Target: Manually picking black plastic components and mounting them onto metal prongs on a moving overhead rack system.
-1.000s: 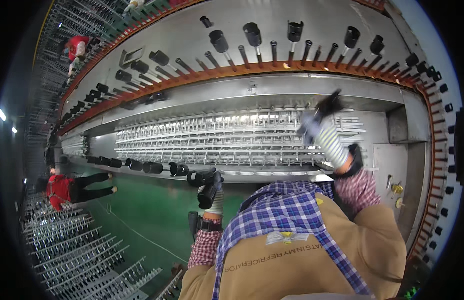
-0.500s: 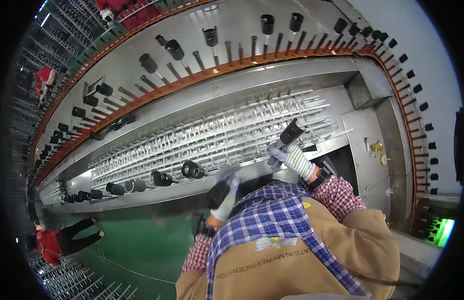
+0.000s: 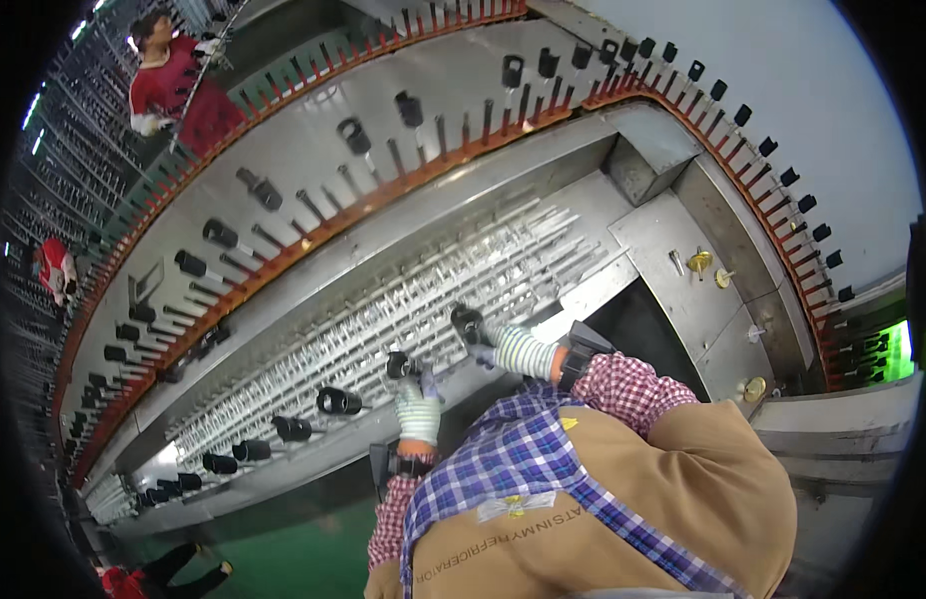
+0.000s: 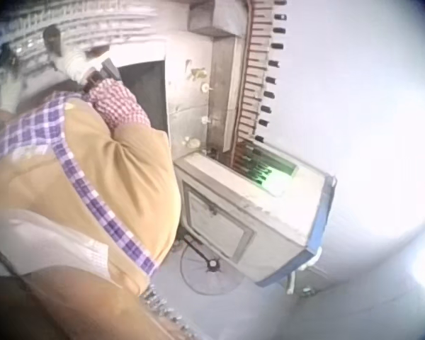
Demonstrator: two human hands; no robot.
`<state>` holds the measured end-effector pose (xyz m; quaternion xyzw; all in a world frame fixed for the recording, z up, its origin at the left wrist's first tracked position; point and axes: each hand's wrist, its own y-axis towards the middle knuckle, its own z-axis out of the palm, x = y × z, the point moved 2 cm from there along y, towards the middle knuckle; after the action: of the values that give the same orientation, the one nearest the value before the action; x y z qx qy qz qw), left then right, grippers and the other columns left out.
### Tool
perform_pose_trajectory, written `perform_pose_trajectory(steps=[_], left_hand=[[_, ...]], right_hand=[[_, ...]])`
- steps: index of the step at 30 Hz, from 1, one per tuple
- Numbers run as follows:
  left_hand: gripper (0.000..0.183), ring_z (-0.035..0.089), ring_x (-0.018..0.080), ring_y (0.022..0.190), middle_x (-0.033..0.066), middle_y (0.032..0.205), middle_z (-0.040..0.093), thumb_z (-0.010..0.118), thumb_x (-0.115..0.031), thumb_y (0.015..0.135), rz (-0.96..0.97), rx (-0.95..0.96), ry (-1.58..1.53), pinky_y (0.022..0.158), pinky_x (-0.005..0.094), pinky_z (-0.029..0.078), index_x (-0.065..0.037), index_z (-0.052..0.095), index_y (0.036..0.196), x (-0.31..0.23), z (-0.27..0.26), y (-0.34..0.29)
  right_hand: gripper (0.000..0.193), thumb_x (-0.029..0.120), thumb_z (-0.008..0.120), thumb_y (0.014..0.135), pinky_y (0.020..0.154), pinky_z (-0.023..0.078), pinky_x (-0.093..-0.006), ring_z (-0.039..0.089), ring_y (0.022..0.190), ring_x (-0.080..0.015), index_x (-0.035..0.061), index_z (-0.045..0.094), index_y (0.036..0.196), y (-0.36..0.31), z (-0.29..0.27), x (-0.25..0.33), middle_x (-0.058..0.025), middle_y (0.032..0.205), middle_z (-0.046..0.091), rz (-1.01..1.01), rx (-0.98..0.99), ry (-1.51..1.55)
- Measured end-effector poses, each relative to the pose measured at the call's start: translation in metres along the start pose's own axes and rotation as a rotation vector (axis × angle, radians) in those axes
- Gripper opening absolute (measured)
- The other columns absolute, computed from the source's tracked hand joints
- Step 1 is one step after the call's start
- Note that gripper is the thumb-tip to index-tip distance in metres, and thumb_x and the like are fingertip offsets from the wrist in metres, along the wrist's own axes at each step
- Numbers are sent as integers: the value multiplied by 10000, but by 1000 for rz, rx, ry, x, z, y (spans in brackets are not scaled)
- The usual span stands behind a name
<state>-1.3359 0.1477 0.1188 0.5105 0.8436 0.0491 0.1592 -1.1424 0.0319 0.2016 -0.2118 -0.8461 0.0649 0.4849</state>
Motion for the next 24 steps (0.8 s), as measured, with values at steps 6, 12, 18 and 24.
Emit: perform_pose_trajectory(steps=[6,12,18,24], left_hand=[[471,521,420,818,292,946,487,525,-100,705,-488,208,-318,723,482,422,-97,432,1166,2,18,-3],[257,531,342,848,202,891,556,381,-209,863,-704,-16,-275,753,423,403,-24,533,956,-26,1,2],[267,517,198,854,105,915,574,431,-237,880,-838,-269,-625,783,331,398,-13,547,969,-32,9,-5],[352,479,139,716,46,709,486,442,-352,883,-1021,-374,-725,545,347,402,-15,528,939,-19,28,-18]], right_hand=[[352,260,476,861,574,481,-254,592,675,-123,16,513,1111,50,-129,-38,-81,879,615,-127,133,419],[574,335,551,760,764,440,-334,578,883,-273,-21,419,1190,197,-247,-67,-208,987,577,-67,-709,226],[414,347,605,742,648,469,-323,600,643,-193,9,535,969,301,-255,-22,-133,729,622,-217,-295,-70],[394,427,552,786,543,432,-272,545,597,-138,33,532,796,236,-337,-158,-46,652,547,-163,-996,328]])
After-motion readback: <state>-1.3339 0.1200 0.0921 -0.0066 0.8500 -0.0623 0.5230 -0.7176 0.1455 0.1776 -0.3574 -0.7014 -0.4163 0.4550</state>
